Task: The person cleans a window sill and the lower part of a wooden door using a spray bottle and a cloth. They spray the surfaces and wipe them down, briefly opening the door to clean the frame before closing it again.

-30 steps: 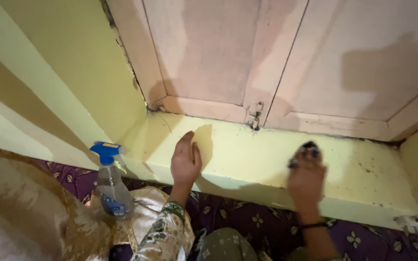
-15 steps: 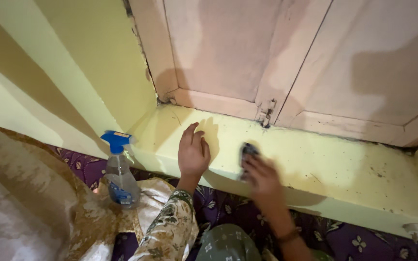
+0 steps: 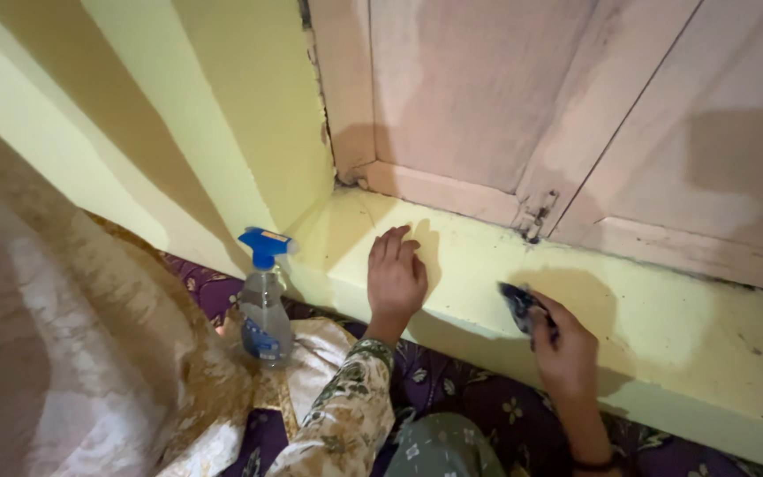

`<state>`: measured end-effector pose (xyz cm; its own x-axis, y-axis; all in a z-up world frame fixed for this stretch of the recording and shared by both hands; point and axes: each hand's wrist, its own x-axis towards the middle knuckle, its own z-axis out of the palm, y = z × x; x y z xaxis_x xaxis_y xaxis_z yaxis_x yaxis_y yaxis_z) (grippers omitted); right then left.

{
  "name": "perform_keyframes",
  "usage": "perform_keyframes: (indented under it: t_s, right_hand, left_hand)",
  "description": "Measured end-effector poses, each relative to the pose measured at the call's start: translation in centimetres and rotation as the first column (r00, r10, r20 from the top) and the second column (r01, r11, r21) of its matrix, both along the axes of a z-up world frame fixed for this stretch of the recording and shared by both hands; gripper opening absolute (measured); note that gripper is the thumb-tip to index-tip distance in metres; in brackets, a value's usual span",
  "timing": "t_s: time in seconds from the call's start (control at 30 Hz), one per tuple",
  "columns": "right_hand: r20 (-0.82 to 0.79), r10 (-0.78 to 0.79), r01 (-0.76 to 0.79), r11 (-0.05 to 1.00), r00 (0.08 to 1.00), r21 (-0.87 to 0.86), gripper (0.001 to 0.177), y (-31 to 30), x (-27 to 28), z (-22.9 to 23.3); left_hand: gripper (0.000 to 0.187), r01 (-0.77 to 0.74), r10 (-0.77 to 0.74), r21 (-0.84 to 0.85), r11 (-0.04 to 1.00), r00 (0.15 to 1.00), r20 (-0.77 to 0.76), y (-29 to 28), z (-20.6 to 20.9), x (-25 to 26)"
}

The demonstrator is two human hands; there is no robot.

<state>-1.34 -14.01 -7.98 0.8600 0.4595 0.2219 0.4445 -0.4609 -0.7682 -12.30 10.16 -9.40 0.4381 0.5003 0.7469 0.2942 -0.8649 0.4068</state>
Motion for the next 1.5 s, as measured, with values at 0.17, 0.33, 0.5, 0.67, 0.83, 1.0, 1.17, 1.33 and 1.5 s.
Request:
perform_keyframes:
  t_s: [0.17, 0.33, 0.5, 0.67, 0.83, 1.0, 1.17, 1.33, 1.5]
  right_hand:
    - [0.593, 0.208, -0.192, 0.977, 0.778, -0.091, 0.039, 1.1, 0.8, -0.4]
    - [0.669, 0.277, -0.108, 0.953, 0.690, -0.284, 0.035, -1.1, 1.9, -1.7]
    - [0.500, 0.321, -0.171, 0.931, 0.804, -0.322, 0.033, -3.7, 4.0, -2.8]
    - [0.569, 0.317, -0.027, 0.888, 0.759, -0.459, 0.042, -6.7, 4.9, -2.5]
    - [0.548, 0.120, 0.056, 0.954, 0.828, -0.293, 0.039, -10.0, 5.7, -1.5]
    - [0.557, -0.012, 0.133, 0.975, 0.830, -0.177, 0.029, -12.9, 5.4, 0.0]
    - [0.679, 0.004, 0.092, 0.990, 0.734, -0.105, 0.037, -13.6, 5.8, 7.4]
    - [0.813, -0.011, 0.034, 0.999, 0.582, -0.010, 0.056, -12.9, 5.4, 18.3]
    - [0.901, 0.024, 0.037, 0.998, 0.432, -0.044, 0.061, -13.0, 4.6, 24.8]
  left_hand:
    - [0.026, 0.002, -0.001, 0.020, 1.000, 0.998, -0.055, 0.2, -0.3, 0.2]
    - [0.033, -0.008, 0.007, -0.003, 1.000, 0.983, -0.183, 0.0, -1.3, 0.2]
    - [0.047, -0.008, 0.020, 0.034, 0.999, 0.931, -0.365, -0.5, -1.6, 0.1]
    - [0.051, 0.048, -0.019, 0.058, 0.997, 0.907, -0.422, -3.0, -2.3, -1.1]
    - [0.058, 0.127, -0.103, 0.014, 0.992, 0.856, -0.507, -5.4, -3.0, -0.5]
    - [0.058, 0.244, -0.196, 0.015, 0.970, 0.813, -0.548, -7.2, -3.2, 0.8]
    - [0.059, 0.279, -0.181, 0.163, 0.946, 0.876, -0.446, -8.9, 2.9, 3.9]
    - [0.061, 0.246, -0.165, 0.342, 0.907, 0.954, -0.249, -9.9, 14.0, 7.2]
    - [0.061, 0.170, -0.159, 0.368, 0.914, 0.985, -0.059, -10.6, 22.5, 6.2]
